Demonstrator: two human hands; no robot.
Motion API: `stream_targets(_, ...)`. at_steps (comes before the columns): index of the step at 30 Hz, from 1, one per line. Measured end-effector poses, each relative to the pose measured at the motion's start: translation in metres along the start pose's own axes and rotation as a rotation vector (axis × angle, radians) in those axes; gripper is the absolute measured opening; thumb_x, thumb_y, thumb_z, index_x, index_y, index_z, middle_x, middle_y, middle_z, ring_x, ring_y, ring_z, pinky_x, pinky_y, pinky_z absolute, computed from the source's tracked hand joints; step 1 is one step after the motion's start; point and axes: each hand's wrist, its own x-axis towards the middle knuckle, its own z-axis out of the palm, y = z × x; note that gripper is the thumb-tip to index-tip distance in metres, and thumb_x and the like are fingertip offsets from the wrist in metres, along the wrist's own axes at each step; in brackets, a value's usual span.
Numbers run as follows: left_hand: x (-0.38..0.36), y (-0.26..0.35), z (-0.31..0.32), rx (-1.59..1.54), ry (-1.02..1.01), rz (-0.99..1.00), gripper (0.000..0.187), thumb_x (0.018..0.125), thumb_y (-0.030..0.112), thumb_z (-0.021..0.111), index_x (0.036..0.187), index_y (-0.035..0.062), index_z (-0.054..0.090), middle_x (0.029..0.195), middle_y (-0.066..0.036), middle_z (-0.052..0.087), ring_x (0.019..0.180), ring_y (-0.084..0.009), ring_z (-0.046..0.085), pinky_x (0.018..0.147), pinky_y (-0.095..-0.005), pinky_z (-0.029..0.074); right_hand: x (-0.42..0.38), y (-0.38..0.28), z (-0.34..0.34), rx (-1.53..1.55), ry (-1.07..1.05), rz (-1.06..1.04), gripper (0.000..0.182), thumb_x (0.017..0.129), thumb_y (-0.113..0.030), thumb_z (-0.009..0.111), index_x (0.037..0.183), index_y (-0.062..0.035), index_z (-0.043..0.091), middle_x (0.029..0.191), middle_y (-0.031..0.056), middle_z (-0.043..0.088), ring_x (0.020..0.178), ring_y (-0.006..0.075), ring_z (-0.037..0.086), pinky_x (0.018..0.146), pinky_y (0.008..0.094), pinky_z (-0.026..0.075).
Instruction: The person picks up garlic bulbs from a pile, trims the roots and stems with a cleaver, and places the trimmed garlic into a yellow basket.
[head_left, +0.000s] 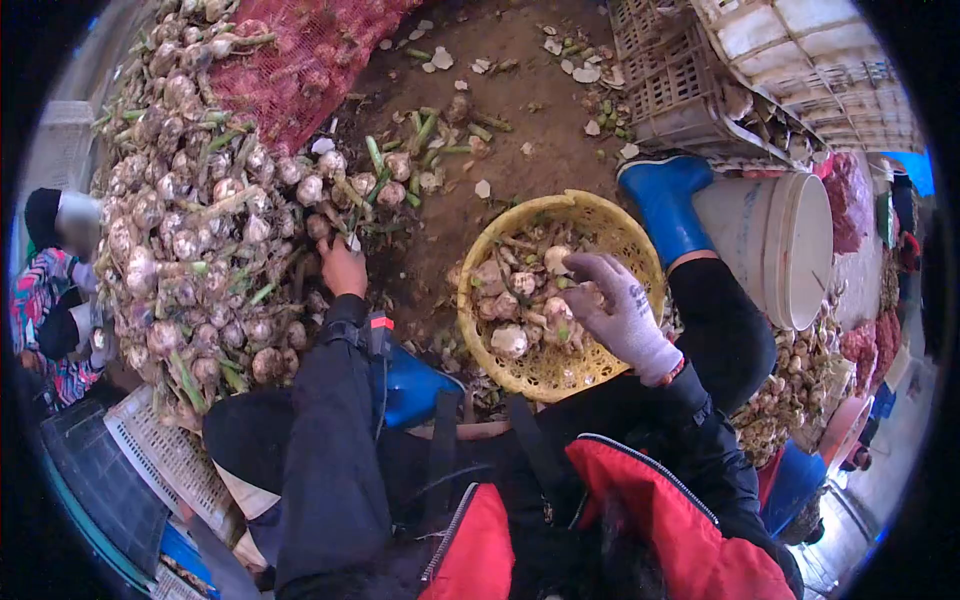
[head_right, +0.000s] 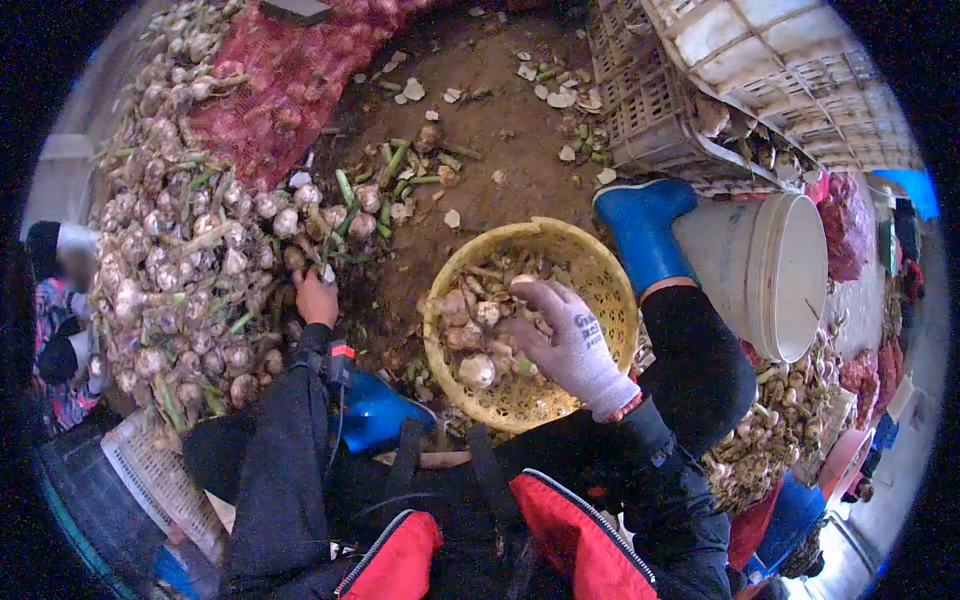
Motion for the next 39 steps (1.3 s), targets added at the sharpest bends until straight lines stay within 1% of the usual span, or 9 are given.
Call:
stream_targets(5, -0.008, -0.004, -0.003, -0.074, -0.127, -0.087, 0.03, 0.075, 0.018, 0.066, 0.103, 0.0072, 0.062, 0.091, -0.013, 0.066, 0.087, -0.035, 0.062, 0.076, -0.042, 0.05, 0.008, -0.007, 0.018, 0.06, -0.021, 0.044, 0.036, 0.08, -0.02, 0.065, 0.112, -0.0055, 0.055, 0.107, 0.0167, 0.057, 0.102, 0.0357, 0.054, 0.088, 0.0416, 0.042)
stream_targets(7, -0.035, 0.023, -0.027, -1.357, -0.588, -0.422, 0.032, 0.08, 0.019, 0.061, 0.108, 0.0045, 0.058, 0.1, -0.008, 0.062, 0.09, -0.0217, 0.062, 0.072, -0.036, 0.05, 0.011, -0.001, 0.032, -0.017, -0.108, 0.037, 0.05, 0.08, -0.024, 0.065, 0.123, -0.0042, 0.048, 0.116, 0.0187, 0.054, 0.11, 0.0346, 0.051, 0.094, 0.039, 0.04)
stream_targets(11, -0.109, 0.109, -0.106, -1.777, -0.897, -0.55, 0.041, 0.087, 0.028, 0.061, 0.119, 0.0044, 0.052, 0.111, -0.005, 0.06, 0.097, -0.0166, 0.059, 0.079, -0.0326, 0.049, 0.01, -0.02, 0.071, 0.731, -0.146, 0.109, 0.08, 0.08, -0.021, 0.07, 0.14, -0.0008, 0.023, 0.132, 0.0151, 0.041, 0.124, 0.0229, 0.039, 0.106, 0.0318, 0.028)
stream_targets(16, -0.144, 0.124, -0.132, -1.054, -0.477, 0.073, 0.024, 0.081, 0.018, 0.066, 0.096, 0.0007, 0.063, 0.089, -0.005, 0.066, 0.079, -0.0207, 0.063, 0.074, -0.0312, 0.048, 0.007, -0.023, 0.061, 1.022, -0.108, 0.276, 0.074, 0.074, -0.011, 0.076, 0.132, -0.0048, 0.031, 0.108, 0.0051, 0.056, 0.099, 0.0126, 0.054, 0.085, 0.027, 0.047)
stream_targets(21, -0.163, 0.137, -0.149, -0.536, -0.05, 0.744, 0.025, 0.059, -0.002, 0.065, 0.082, 0.0004, 0.055, 0.084, -0.013, 0.057, 0.075, -0.0315, 0.057, 0.065, -0.0315, 0.047, 0.0, -0.014, 0.061, 0.983, -0.235, 0.201, 0.078, 0.068, -0.012, 0.079, 0.131, -0.0052, 0.033, 0.108, 0.0059, 0.054, 0.099, 0.0129, 0.054, 0.086, 0.0285, 0.047)
stream_targets(23, -0.166, 0.138, -0.157, -0.441, -0.031, 0.789, 0.024, 0.057, -0.003, 0.064, 0.077, 0.001, 0.052, 0.082, -0.013, 0.056, 0.078, -0.0342, 0.056, 0.064, -0.0372, 0.046, 0.0, -0.002, 0.068, 0.606, -0.087, -0.221, 0.083, 0.063, -0.016, 0.082, 0.129, -0.0042, 0.034, 0.105, 0.0069, 0.055, 0.097, 0.0159, 0.055, 0.085, 0.0309, 0.047)
stream_targets(28, -0.172, 0.135, -0.164, -0.388, -0.103, 0.853, 0.025, 0.054, -0.002, 0.061, 0.077, 0.0031, 0.051, 0.079, -0.012, 0.053, 0.076, -0.034, 0.053, 0.064, -0.0408, 0.043, -0.007, -0.017, 0.057, 0.476, -0.056, -0.212, 0.067, 0.061, -0.023, 0.083, 0.112, -0.004, 0.043, 0.096, 0.0095, 0.058, 0.09, 0.0188, 0.059, 0.077, 0.0319, 0.047)
stream_targets(36, -0.173, 0.127, -0.149, -0.421, -0.193, 0.758, 0.026, 0.055, 0.0, 0.062, 0.078, 0.0051, 0.051, 0.078, -0.012, 0.052, 0.077, -0.0338, 0.054, 0.064, -0.0422, 0.043, -0.01, -0.017, 0.045, 0.575, -0.286, -0.081, 0.068, 0.064, -0.02, 0.08, 0.117, -0.0035, 0.04, 0.098, 0.008, 0.06, 0.091, 0.0168, 0.059, 0.077, 0.0313, 0.048)
stream_targets(39, -0.155, 0.102, -0.126, -0.338, -0.279, 0.504, 0.027, 0.06, 0.003, 0.064, 0.086, 0.0041, 0.056, 0.087, -0.015, 0.06, 0.086, -0.038, 0.057, 0.071, -0.0434, 0.046, -0.006, -0.034, 0.035, 0.523, -0.356, 0.021, 0.066, 0.067, -0.014, 0.075, 0.122, -0.0002, 0.04, 0.103, 0.0098, 0.059, 0.094, 0.0145, 0.056, 0.081, 0.0286, 0.047)
